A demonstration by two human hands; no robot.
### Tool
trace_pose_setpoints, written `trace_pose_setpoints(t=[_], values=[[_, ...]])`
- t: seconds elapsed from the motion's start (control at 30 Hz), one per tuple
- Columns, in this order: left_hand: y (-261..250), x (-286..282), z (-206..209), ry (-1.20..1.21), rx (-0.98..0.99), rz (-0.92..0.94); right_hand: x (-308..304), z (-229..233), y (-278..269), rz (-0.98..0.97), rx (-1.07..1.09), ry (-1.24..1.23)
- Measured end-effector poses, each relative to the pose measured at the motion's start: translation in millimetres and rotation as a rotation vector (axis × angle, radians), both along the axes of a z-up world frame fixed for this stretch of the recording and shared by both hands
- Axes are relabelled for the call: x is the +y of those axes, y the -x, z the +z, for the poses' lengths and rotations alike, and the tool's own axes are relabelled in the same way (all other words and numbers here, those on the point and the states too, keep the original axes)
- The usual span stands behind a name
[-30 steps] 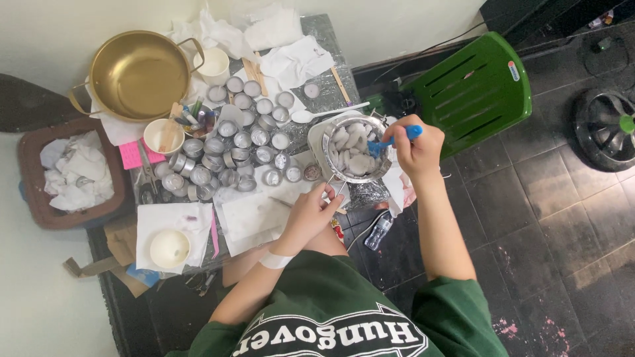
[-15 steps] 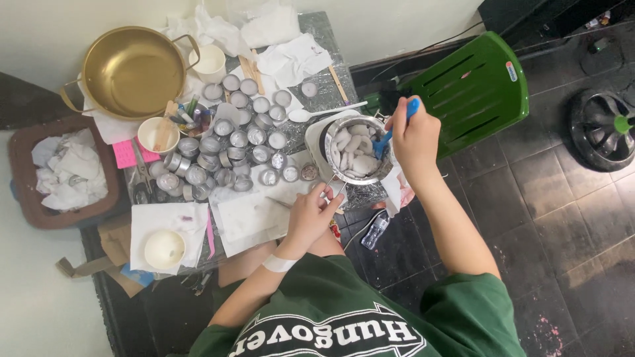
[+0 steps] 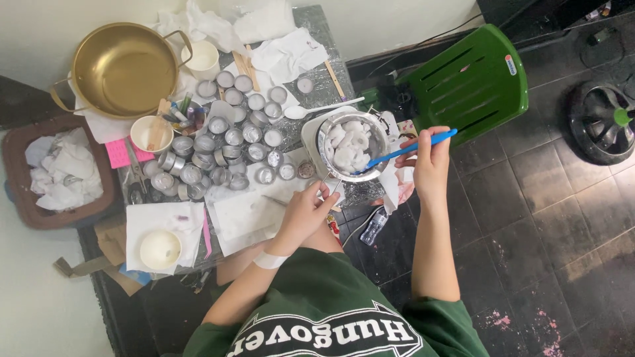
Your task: Stirring solid wax chunks in a small metal pot to prepare for melting.
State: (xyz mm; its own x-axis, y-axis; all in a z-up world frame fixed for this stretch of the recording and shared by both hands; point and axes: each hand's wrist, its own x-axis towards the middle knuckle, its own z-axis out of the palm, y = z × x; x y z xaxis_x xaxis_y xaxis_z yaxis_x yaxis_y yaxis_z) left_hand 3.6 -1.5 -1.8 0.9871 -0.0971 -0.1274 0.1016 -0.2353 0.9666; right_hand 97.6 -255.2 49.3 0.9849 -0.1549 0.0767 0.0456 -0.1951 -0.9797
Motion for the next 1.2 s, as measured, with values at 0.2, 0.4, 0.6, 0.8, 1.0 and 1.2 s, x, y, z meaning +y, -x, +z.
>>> trace_pose_setpoints(t=[0.2,0.4,0.6,0.8,1.0,1.2], values=[[-3.1,4.0,-3.0,0.068,0.073,-0.037,9.6,-29.0,37.5,-0.012,-0.079,-0.191],[-3.4,5.1,-3.3,0.074,0.071,-0.048,23.9,-52.7,57.2,-0.017,-0.223,-0.268],[-1.5,3.2,-6.5,0.062,0.035,-0.027,41.0,-54.8,47.6,-0.258,-0.308,-0.309],[-0.4,3.0,-2.4,0.019,0.029,-0.023,42.7,-36.8,26.8,-0.294,-0.328,-0.321],[1.4,2.2,1.3,-0.01,0.014,-0.018,43.0,-13.4,6.4,-0.262,-0.387,-0.357],[1.9,0.3,-2.4,-0.058,0.012,0.0,56.3,2.9,-7.3,-0.287,-0.347,-0.265]])
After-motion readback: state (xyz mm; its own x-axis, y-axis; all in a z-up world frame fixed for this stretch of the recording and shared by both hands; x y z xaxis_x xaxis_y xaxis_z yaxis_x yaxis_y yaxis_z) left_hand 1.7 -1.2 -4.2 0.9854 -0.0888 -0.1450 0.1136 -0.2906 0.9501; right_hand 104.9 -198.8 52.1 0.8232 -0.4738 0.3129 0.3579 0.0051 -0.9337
